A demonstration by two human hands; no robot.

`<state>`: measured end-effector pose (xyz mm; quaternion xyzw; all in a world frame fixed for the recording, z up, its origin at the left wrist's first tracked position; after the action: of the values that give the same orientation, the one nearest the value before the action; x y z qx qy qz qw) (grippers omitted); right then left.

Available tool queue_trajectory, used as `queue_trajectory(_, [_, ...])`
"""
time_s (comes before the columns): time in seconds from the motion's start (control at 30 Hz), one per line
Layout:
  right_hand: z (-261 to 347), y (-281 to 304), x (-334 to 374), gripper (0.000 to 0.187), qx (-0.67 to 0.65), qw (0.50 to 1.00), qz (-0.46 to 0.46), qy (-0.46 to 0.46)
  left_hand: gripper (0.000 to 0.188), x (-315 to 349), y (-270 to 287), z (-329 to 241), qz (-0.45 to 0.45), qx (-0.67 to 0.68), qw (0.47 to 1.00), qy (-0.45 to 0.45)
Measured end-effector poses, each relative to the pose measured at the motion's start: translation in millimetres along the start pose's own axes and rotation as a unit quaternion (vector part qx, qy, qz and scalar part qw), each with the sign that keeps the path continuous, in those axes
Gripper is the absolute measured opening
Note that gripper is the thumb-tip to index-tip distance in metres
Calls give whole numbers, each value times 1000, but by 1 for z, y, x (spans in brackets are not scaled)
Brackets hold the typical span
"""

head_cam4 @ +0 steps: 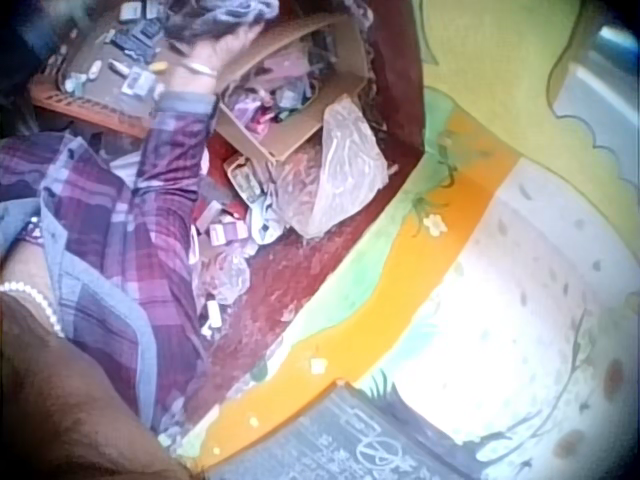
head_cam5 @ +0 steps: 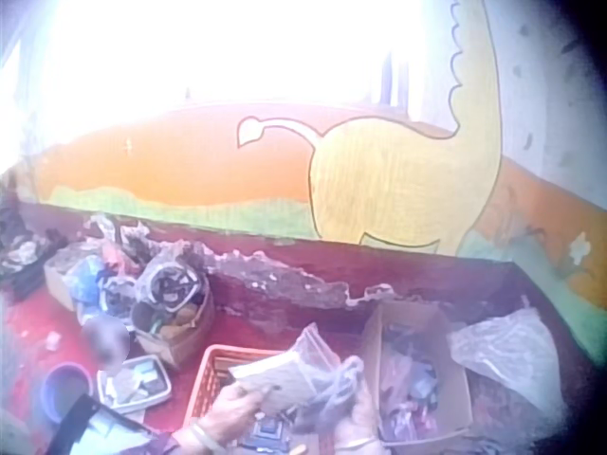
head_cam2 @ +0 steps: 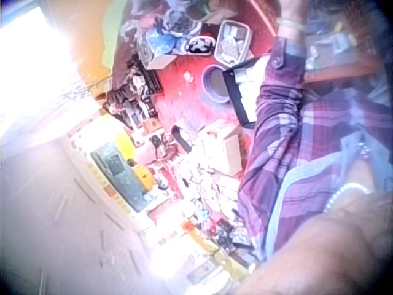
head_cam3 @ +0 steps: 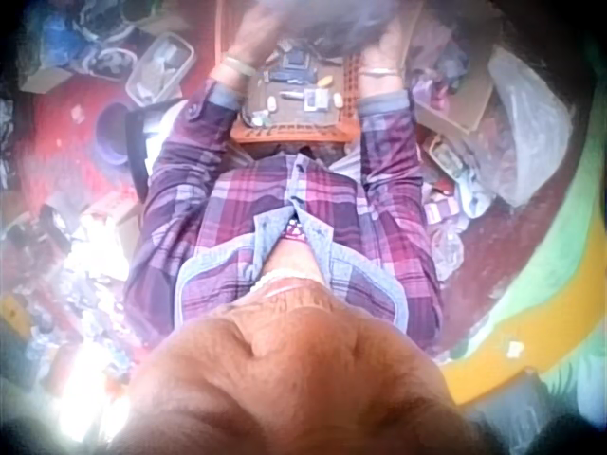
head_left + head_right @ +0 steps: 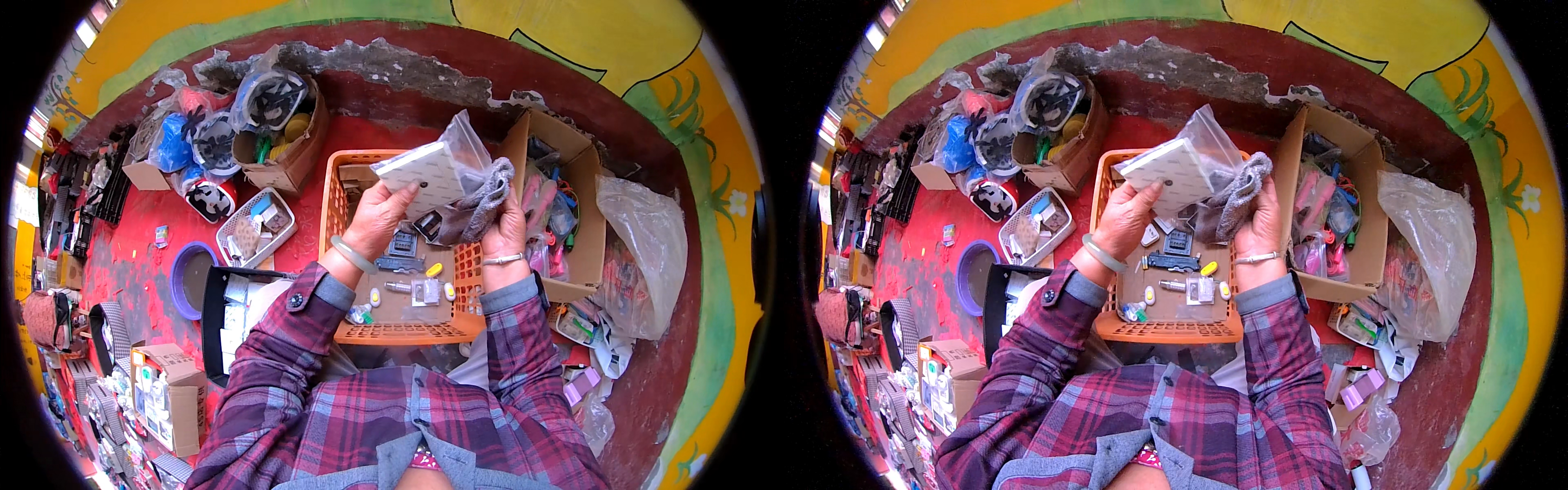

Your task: The person picks up packaged components from an orange crate, wipes them with a grey cloth, and places them into a black sorting tray on the floor.

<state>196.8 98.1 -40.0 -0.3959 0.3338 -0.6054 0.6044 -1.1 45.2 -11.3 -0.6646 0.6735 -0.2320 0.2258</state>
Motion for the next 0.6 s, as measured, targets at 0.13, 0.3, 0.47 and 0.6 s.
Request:
queue_trajectory(0.13, [26,-21,6,50,-16,991,129,-25,39,1,5,-35,18,17,999,-37])
queue_trajectory(0.3, [36,-19,6,62,-28,993,112,-34,39,7,13,-70,39,51,997,-37])
queue_trajectory(0.47, [40,-34,11,51,-66,975,181,-111,34,12,18,-79,67,-89,994,-21])
queue_trajectory(0.6, [27,-51,23,51,-155,939,238,-193,31,13,15,-80,83,-140,986,-29])
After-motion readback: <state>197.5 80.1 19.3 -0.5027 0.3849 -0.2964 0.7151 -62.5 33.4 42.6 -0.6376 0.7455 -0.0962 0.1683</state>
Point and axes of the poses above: each hand's wrist, its own x-axis away from the middle knuckle, its own y-axis out of the back of the hand, z = x × y, the point moved 2 cm from there along -x, towards the middle knuckle, and after that the axes turned 3 degrees about -z, right-handed, at the moved point
